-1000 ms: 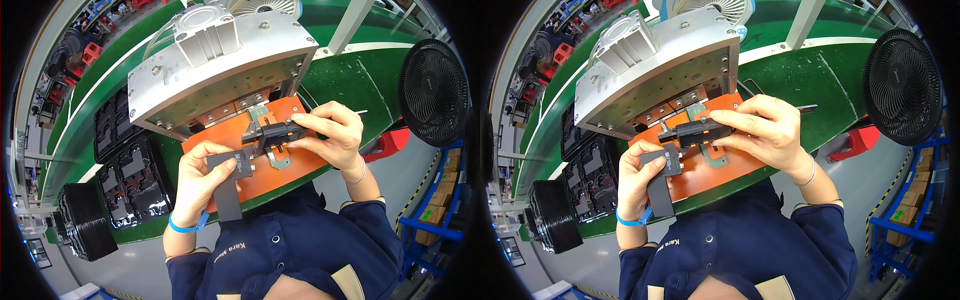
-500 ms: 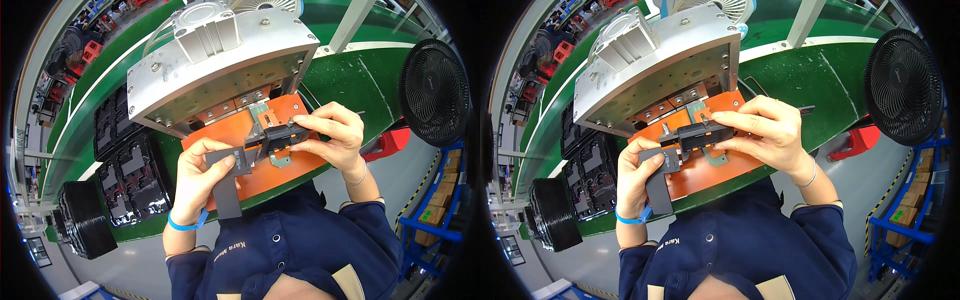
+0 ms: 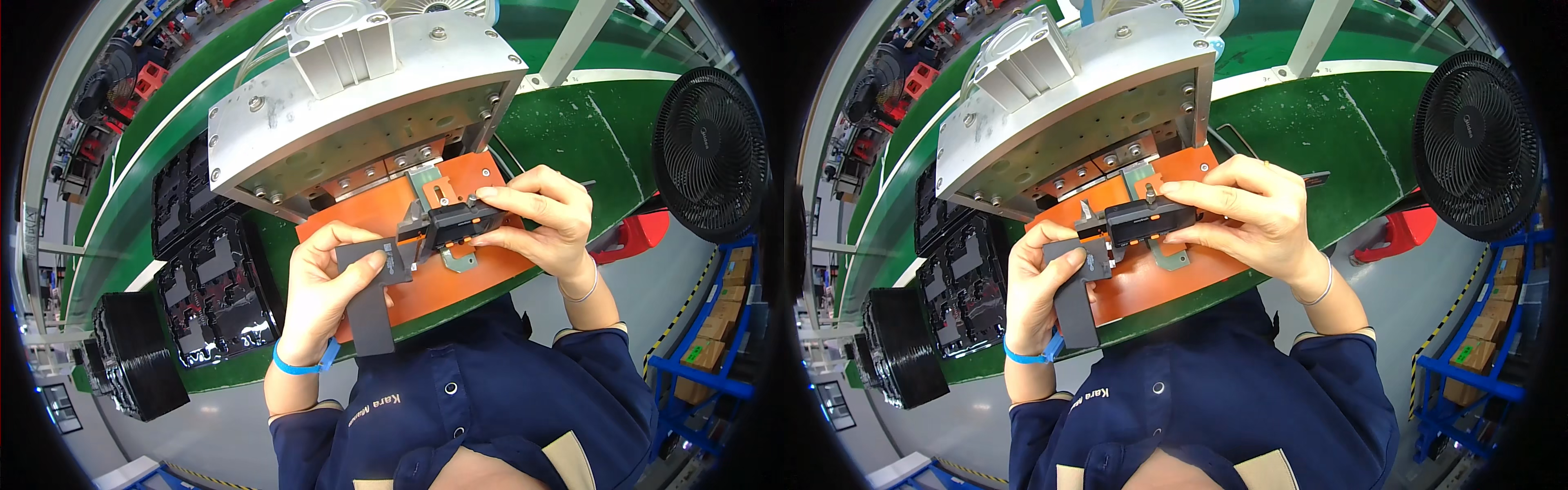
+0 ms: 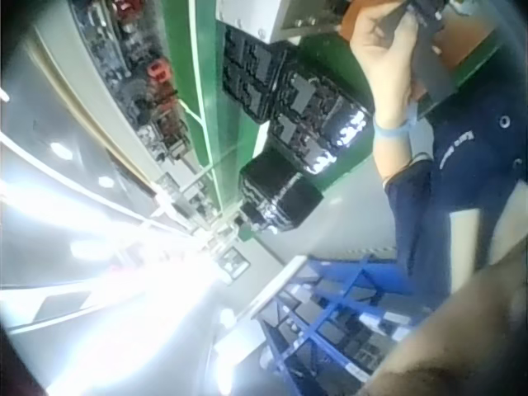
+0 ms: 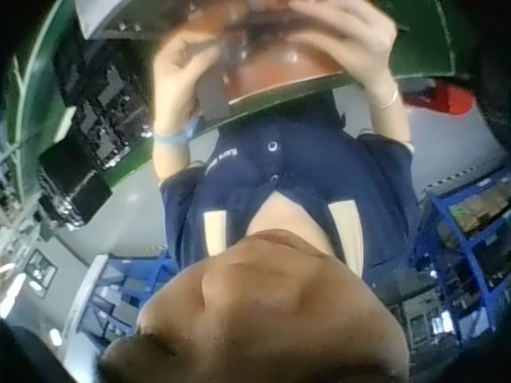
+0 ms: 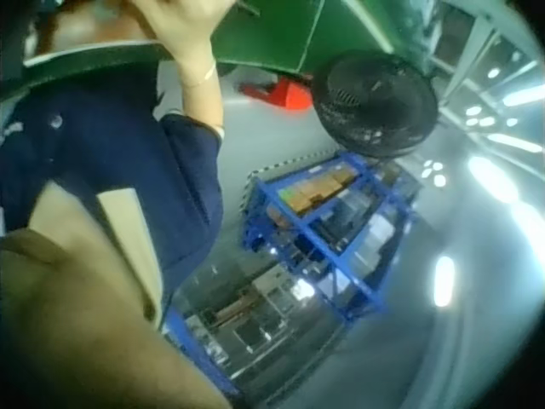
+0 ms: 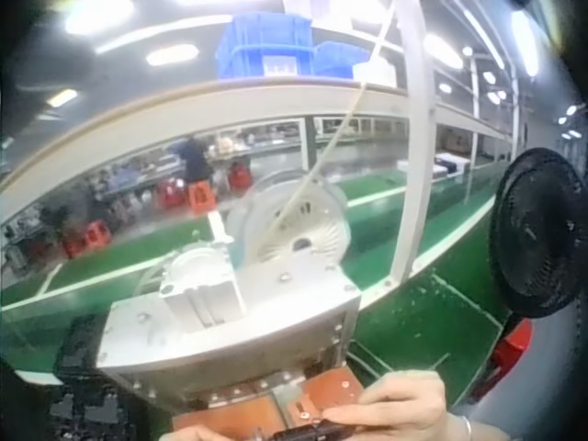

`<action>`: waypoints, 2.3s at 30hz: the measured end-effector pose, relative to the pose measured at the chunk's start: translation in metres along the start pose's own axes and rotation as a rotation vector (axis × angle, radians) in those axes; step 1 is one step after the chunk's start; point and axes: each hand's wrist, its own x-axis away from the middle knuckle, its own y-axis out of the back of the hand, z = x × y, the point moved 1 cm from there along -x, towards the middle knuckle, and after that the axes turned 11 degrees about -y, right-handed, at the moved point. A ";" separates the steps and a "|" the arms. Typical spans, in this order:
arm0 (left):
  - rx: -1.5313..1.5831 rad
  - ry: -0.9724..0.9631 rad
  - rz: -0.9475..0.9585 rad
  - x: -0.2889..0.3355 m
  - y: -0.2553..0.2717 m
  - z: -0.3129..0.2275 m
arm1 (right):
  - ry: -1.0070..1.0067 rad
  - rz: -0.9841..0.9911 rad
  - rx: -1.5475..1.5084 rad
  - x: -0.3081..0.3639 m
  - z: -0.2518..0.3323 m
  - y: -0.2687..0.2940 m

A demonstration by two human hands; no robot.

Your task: The person repeatedly places small black rectangular components into a press machine, activates the press, and then removes the processed components. They place the finished items into a black plastic tray on the table. The task is performed in a repetitive cycle throughout the video.

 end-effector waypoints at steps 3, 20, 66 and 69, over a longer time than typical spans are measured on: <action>0.010 -0.009 0.004 0.001 -0.001 -0.002 | -0.012 0.014 -0.007 0.000 0.001 -0.001; -1.996 -0.775 -0.646 0.103 0.127 -0.001 | -0.738 -0.132 0.291 0.086 -0.170 0.088; -0.351 -0.309 -0.714 0.038 0.424 -0.113 | -0.741 -0.359 0.387 0.122 -0.180 0.063; -0.343 -0.338 -0.739 0.002 0.453 -0.102 | -0.721 -0.375 0.355 0.119 -0.177 0.059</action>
